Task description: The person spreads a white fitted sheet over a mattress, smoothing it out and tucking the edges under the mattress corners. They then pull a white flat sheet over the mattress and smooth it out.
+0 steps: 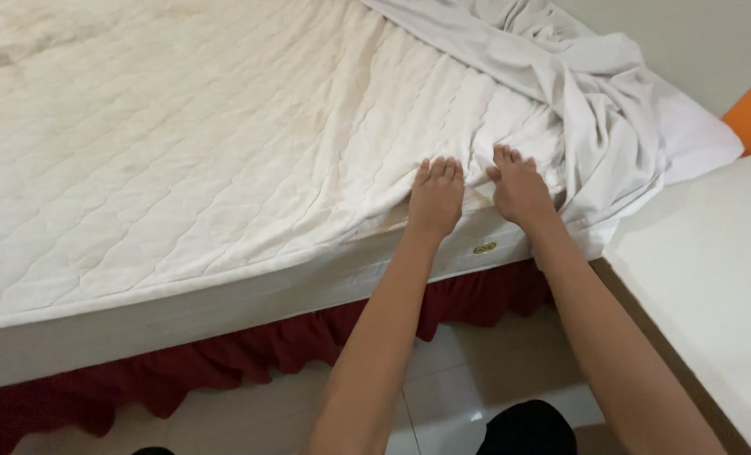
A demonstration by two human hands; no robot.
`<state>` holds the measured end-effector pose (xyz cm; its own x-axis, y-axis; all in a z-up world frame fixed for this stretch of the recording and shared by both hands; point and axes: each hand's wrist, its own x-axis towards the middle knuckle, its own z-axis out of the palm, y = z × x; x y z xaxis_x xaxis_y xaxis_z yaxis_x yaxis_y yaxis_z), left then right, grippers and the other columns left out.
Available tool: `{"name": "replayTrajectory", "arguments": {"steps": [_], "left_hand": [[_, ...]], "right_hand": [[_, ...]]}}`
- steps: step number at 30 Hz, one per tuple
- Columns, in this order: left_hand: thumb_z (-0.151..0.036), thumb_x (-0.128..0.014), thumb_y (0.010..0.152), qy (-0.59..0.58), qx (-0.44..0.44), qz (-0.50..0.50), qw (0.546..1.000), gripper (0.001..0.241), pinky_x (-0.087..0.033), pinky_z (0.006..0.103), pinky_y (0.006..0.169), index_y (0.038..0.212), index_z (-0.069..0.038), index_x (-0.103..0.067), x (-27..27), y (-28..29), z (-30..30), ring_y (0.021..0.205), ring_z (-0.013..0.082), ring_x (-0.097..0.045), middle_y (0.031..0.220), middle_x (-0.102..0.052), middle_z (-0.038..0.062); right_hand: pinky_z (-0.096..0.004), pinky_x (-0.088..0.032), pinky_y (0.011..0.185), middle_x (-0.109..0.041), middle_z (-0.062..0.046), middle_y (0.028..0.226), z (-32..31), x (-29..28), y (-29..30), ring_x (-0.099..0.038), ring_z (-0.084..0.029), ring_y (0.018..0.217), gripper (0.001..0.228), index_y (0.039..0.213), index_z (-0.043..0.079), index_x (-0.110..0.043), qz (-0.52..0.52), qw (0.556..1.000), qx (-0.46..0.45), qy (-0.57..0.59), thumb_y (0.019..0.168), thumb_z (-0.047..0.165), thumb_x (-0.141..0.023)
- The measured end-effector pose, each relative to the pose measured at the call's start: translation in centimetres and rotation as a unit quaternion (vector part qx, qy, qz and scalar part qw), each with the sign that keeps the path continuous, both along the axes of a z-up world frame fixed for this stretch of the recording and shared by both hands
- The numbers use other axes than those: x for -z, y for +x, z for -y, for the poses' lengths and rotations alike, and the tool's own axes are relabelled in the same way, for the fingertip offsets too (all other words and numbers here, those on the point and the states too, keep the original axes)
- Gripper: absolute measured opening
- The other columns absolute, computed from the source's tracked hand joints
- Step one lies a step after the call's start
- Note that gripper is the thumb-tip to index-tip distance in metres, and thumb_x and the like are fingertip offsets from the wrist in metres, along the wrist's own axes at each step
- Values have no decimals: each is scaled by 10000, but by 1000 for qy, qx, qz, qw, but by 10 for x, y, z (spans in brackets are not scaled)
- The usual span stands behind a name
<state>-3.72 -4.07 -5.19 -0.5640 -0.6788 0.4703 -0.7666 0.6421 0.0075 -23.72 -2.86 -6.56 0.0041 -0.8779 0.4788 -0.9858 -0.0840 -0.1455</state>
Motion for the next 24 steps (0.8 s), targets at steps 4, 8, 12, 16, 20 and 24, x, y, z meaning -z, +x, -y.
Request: {"name": "replayTrajectory", "arguments": {"steps": [4,8,12,16,20,24], "left_hand": [[-55,-522,856,-107,47,-27,993,467,-376,511,1141,1305,26,-623,16,-27,16,1309,312,-557,1371,-618,191],[-11,-571,858,84,127,-42,987,217,-527,489,1059,963,-36,-759,-37,-25,-44,1097,321,-701,1099,-739,191],[-48,-605,911,56,120,-57,990,171,-552,471,1038,987,-14,-754,-22,-46,-61,1113,324,-703,1108,-742,195],[-84,-630,821,-149,89,-133,976,391,-510,481,1023,1171,78,-696,12,-53,-55,1126,332,-676,1135,-724,208],[-299,-660,928,48,107,-83,990,602,-407,504,1148,1354,106,-527,-21,-38,-70,1315,394,-547,1366,-593,259],[-265,-715,909,-23,84,-90,992,771,-306,531,1245,1520,52,-367,4,-49,-51,1477,407,-400,1579,-420,238]], "right_hand": [[-525,-452,1056,-603,-216,1431,-44,-54,7,-585,-449,1231,496,1507,38,-509,63,996,24,60,1037,195,-483],[-533,-493,1012,-706,-236,1231,-68,-88,14,-650,-446,1118,477,1543,126,-535,51,983,80,155,1090,268,-486],[-488,-492,1046,-541,-166,1570,-46,-27,-29,-665,-376,1161,411,1193,127,-705,-134,989,-25,62,794,184,-622],[-504,-448,1061,-519,-216,1536,-68,-42,-5,-537,-467,1267,591,1578,1,-455,-6,998,25,52,1024,192,-535],[-398,-294,1250,-371,-149,1681,-93,-67,-23,-368,-309,1558,628,1633,49,-277,266,955,-70,112,1111,365,-429],[-405,-229,1239,-116,-250,1713,-103,-75,-24,-115,-357,1613,992,1634,5,-42,208,964,-83,142,958,400,-651]]}}
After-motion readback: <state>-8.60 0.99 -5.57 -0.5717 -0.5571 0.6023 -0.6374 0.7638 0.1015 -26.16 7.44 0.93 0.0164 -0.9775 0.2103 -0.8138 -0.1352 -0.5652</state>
